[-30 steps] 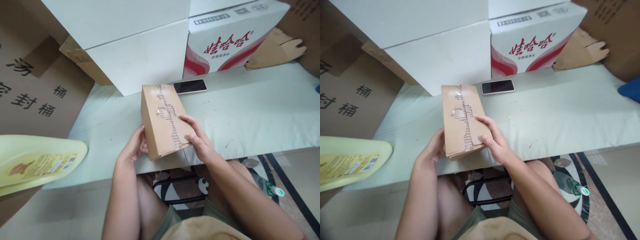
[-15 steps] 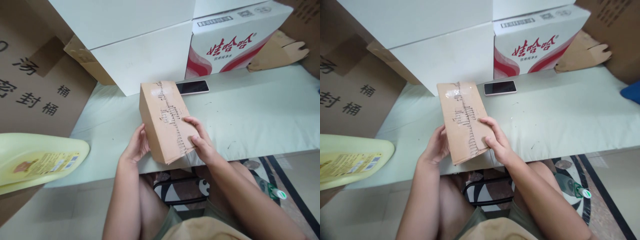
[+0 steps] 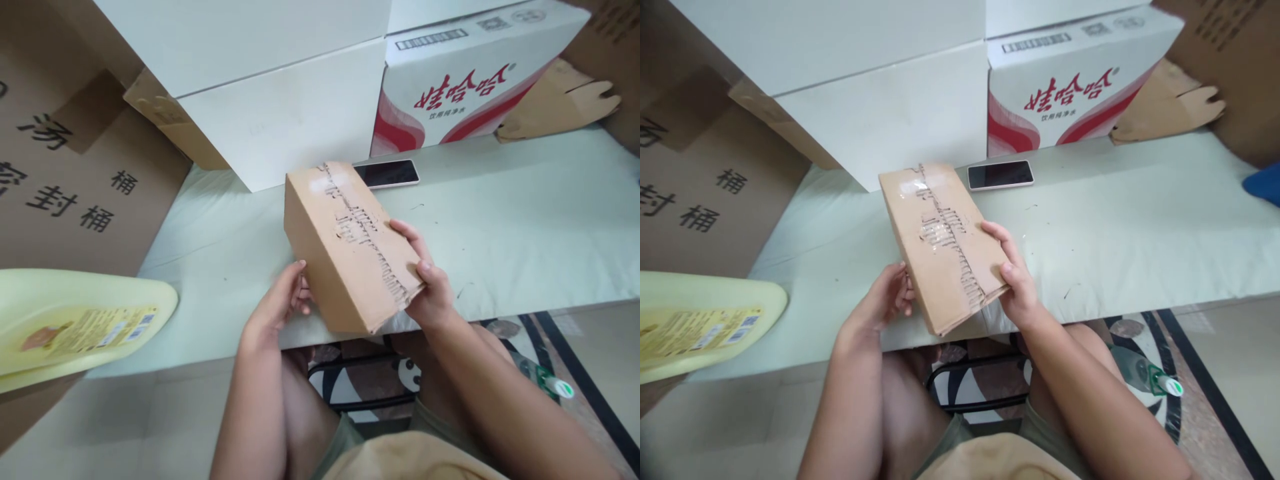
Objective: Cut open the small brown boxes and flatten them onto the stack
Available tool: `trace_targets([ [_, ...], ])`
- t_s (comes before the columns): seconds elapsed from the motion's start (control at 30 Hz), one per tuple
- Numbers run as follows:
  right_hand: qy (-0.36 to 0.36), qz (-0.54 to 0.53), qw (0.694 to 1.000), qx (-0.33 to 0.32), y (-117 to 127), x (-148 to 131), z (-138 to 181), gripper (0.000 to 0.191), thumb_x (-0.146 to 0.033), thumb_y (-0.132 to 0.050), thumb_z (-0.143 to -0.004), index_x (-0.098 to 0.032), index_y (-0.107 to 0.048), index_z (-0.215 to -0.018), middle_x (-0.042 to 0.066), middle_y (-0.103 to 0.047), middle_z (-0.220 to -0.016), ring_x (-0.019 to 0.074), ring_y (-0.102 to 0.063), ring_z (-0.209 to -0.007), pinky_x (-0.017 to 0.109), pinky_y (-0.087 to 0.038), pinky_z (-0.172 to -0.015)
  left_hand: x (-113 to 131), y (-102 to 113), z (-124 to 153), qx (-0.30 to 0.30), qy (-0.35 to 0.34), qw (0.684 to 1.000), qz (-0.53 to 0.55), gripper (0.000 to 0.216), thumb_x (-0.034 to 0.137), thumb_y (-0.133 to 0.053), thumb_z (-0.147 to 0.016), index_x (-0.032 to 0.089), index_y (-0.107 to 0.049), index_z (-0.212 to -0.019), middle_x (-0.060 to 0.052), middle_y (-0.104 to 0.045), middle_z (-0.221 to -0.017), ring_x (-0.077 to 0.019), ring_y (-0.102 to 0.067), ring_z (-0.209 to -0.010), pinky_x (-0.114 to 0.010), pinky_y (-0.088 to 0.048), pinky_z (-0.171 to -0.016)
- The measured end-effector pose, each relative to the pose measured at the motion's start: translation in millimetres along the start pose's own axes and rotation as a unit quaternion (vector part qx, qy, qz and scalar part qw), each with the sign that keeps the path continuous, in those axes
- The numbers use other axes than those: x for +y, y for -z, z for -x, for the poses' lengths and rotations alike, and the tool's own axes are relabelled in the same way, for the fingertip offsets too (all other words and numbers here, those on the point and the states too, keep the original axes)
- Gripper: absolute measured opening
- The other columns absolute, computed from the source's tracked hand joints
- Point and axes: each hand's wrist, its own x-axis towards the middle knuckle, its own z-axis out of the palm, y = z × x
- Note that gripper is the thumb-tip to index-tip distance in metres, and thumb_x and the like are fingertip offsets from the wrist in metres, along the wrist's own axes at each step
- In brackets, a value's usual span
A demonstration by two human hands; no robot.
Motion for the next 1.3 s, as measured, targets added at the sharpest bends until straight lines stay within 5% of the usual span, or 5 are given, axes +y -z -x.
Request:
trace_targets([
  [0.1,-0.024,0.016,0.999,-0.020,5,-2,0,0.070,-0.073,-0.066,-0.080,-0.031,-0.058,-0.136,0.011,-0.064,-0.141,0.0393,-0.062,-0.132,0.061,-0.053,-0.113,0,7,5,-0.007,0.049,0.993,-0.106,0.052,0.062,-0.049,-0.084,0.015,-0.070,-0.080,-0.015,-0.075,-0.069,-0.0204,-0.066,-0.052,-0.023,-0.022,-0.041],
  [0.27,0.009,0.123,0.987,-0.099,6,-1,2,0.055,-0.064,-0.061,-0.093,-0.032,-0.062,-0.137,0.008,-0.062,-0.148,0.0361,-0.056,-0.140,0.059,-0.042,-0.123,-4,16,4,0.112,-0.028,0.975,-0.192,0.031,0.045,-0.063,-0.080,0.017,-0.064,-0.067,-0.006,-0.064,-0.055,-0.0185,-0.057,-0.047,-0.028,-0.037,-0.049],
  [0.43,0.049,0.180,0.973,-0.137,1,-4,3,0.051,-0.063,-0.054,-0.100,-0.033,-0.061,-0.140,0.008,-0.059,-0.149,0.0343,-0.051,-0.145,0.056,-0.040,-0.125,-5,23,-10,0.338,-0.318,0.885,-0.027,0.034,0.053,-0.066,-0.087,0.023,-0.062,-0.102,-0.006,-0.074,-0.101,-0.0217,-0.070,-0.091,-0.029,-0.051,-0.072],
  [0.57,0.051,0.186,0.966,-0.173,-1,-3,4,0.050,-0.064,-0.052,-0.101,-0.034,-0.060,-0.141,0.009,-0.059,-0.147,0.0347,-0.051,-0.145,0.057,-0.041,-0.123,-6,20,-19,0.261,-0.502,0.825,0.010,0.062,0.066,-0.070,-0.084,0.030,-0.055,-0.132,-0.009,-0.057,-0.150,-0.0296,-0.054,-0.142,-0.041,-0.045,-0.114],
  [1.3,0.072,0.185,0.967,-0.162,-3,-4,7,0.041,-0.054,-0.055,-0.102,-0.032,-0.067,-0.135,0.009,-0.061,-0.136,0.0317,-0.057,-0.133,0.052,-0.047,-0.116,-1,1,-18,0.258,-0.488,0.833,0.043,0.034,0.034,-0.063,-0.074,0.025,-0.057,-0.106,-0.005,-0.061,-0.105,-0.0222,-0.056,-0.091,-0.034,-0.045,-0.078],
])
